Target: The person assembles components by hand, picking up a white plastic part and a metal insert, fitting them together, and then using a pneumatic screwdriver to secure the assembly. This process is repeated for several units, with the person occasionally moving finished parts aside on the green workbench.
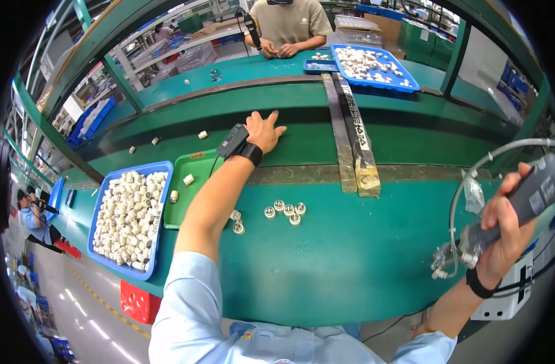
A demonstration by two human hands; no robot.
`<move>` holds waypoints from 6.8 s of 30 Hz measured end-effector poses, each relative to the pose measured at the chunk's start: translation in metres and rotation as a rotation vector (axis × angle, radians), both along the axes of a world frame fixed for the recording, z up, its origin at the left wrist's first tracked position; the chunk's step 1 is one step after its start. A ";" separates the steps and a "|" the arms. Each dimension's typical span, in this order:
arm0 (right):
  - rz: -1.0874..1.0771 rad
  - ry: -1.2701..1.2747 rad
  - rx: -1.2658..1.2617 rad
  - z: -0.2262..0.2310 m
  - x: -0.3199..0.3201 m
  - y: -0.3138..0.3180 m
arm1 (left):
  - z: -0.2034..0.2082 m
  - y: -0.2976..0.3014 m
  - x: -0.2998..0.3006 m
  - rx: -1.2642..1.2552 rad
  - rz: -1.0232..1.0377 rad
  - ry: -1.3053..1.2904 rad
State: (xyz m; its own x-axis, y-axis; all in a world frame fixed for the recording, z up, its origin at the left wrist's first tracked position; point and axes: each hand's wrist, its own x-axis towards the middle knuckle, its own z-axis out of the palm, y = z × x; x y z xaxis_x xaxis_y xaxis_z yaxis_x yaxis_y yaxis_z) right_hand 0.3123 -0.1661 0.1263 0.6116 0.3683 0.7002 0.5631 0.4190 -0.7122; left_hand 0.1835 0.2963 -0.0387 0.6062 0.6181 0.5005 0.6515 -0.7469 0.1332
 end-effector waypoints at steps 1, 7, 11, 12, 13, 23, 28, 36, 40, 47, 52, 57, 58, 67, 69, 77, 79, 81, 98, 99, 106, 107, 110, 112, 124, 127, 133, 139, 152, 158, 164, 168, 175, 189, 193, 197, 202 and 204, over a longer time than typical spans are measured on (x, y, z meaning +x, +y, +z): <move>-0.020 -0.009 -0.009 -0.003 0.001 0.001 | -0.009 0.012 0.005 0.049 0.040 0.000; -0.079 0.008 0.005 -0.017 0.009 0.007 | -0.031 0.055 0.031 0.023 0.094 0.204; -0.122 -0.005 0.009 -0.018 0.010 0.008 | -0.043 0.092 0.033 0.111 0.178 0.247; -0.101 -0.010 0.011 -0.019 0.011 0.009 | -0.045 0.113 0.016 0.189 0.280 0.296; -0.084 -0.014 0.010 -0.022 0.014 0.010 | -0.049 0.131 -0.001 0.264 0.378 0.347; -0.097 -0.015 0.010 -0.020 0.005 0.006 | -0.036 0.174 -0.107 -0.023 0.431 0.311; -0.079 0.076 0.064 -0.014 -0.014 0.015 | -0.038 0.154 -0.099 -0.024 0.377 0.133; -0.033 0.155 0.091 0.002 -0.037 0.023 | 0.022 0.068 -0.139 0.008 0.044 -0.101; -0.005 0.170 0.064 0.006 -0.044 0.017 | 0.027 0.013 -0.182 -0.054 -0.042 0.002; 0.113 0.216 0.014 0.013 -0.056 0.022 | 0.055 -0.053 -0.182 0.020 -0.139 -0.190; 0.142 0.220 0.010 0.016 -0.065 0.020 | 0.095 -0.130 -0.111 -1.032 -0.710 -0.698; 0.164 0.258 -0.035 0.017 -0.067 0.017 | 0.142 -0.239 -0.070 -1.158 -1.111 -0.771; 0.192 0.266 -0.045 0.017 -0.068 0.019 | 0.145 -0.252 -0.067 -1.156 -1.165 -0.735; 0.358 0.292 -0.036 0.018 -0.077 0.013 | 0.154 -0.290 -0.062 -1.215 -1.243 -0.660; 0.345 0.247 -0.032 0.013 -0.074 0.015 | 0.158 -0.291 -0.062 -1.228 -1.234 -0.643; 0.384 0.225 -0.032 0.011 -0.073 0.017 | 0.158 -0.293 -0.062 -1.103 -1.204 -0.538; 0.386 0.247 -0.037 0.011 -0.072 0.017 | 0.156 -0.297 -0.061 -0.873 -1.184 -0.526; 0.385 0.235 -0.047 0.011 -0.071 0.016 | 0.154 -0.300 -0.060 -0.811 -1.173 -0.524; 0.449 0.312 -0.081 0.019 -0.071 0.014 | 0.155 -0.298 -0.064 -0.574 -1.180 -0.627; 0.458 0.329 -0.077 0.020 -0.071 0.014 | 0.155 -0.298 -0.065 -0.553 -1.186 -0.588; 0.499 0.346 -0.056 0.023 -0.074 0.018 | 0.147 -0.299 -0.063 -0.684 -1.272 -0.701; 0.504 0.346 -0.056 0.024 -0.074 0.018 | 0.147 -0.299 -0.063 -0.719 -1.275 -0.703; 0.480 0.327 -0.057 0.023 -0.076 0.021 | 0.147 -0.298 -0.062 -0.601 -1.275 -0.725; 0.470 0.318 -0.059 0.022 -0.077 0.022 | 0.147 -0.297 -0.064 -0.541 -1.272 -0.736; 0.507 0.337 -0.041 0.024 -0.080 0.026 | 0.158 -0.304 -0.070 -0.446 -1.205 -0.759; 0.502 0.330 -0.017 0.024 -0.080 0.028 | 0.159 -0.301 -0.071 -0.397 -1.198 -0.748; 0.522 0.339 -0.020 0.025 -0.084 0.029 | 0.160 -0.301 -0.071 -0.291 -1.192 -0.728; 0.524 0.320 -0.023 0.024 -0.085 0.029 | 0.158 -0.297 -0.072 -0.338 -1.194 -0.656; 0.500 0.253 -0.035 0.023 -0.083 0.027 | 0.167 -0.287 -0.073 -1.082 -1.291 -0.714; 0.460 0.189 -0.074 0.020 -0.079 0.028 | 0.173 -0.288 -0.076 -1.292 -1.259 -0.641; 0.463 0.194 -0.084 0.019 -0.076 0.029 | 0.170 -0.286 -0.075 -1.325 -1.283 -0.629; 0.473 0.204 -0.111 0.019 -0.074 0.029 | 0.172 -0.285 -0.074 -1.382 -1.311 -0.604; 0.459 0.192 -0.134 0.018 -0.072 0.029 | 0.176 -0.284 -0.072 -1.415 -1.250 -0.561; 0.512 0.196 -0.159 0.015 -0.063 0.026 | 0.175 -0.288 -0.068 -1.383 -1.275 -0.554; 0.552 0.219 -0.155 0.016 -0.064 0.023 | 0.174 -0.290 -0.072 -1.298 -1.276 -0.538; 0.533 0.232 -0.167 0.018 -0.068 0.019 | 0.173 -0.295 -0.080 -1.234 -1.270 -0.576; 0.404 0.261 -0.094 0.024 -0.065 0.013 | 0.161 -0.290 -0.104 -0.818 -1.243 -0.593; 0.368 0.280 -0.074 0.026 -0.061 0.009 | 0.146 -0.285 -0.109 -0.688 -1.216 -0.572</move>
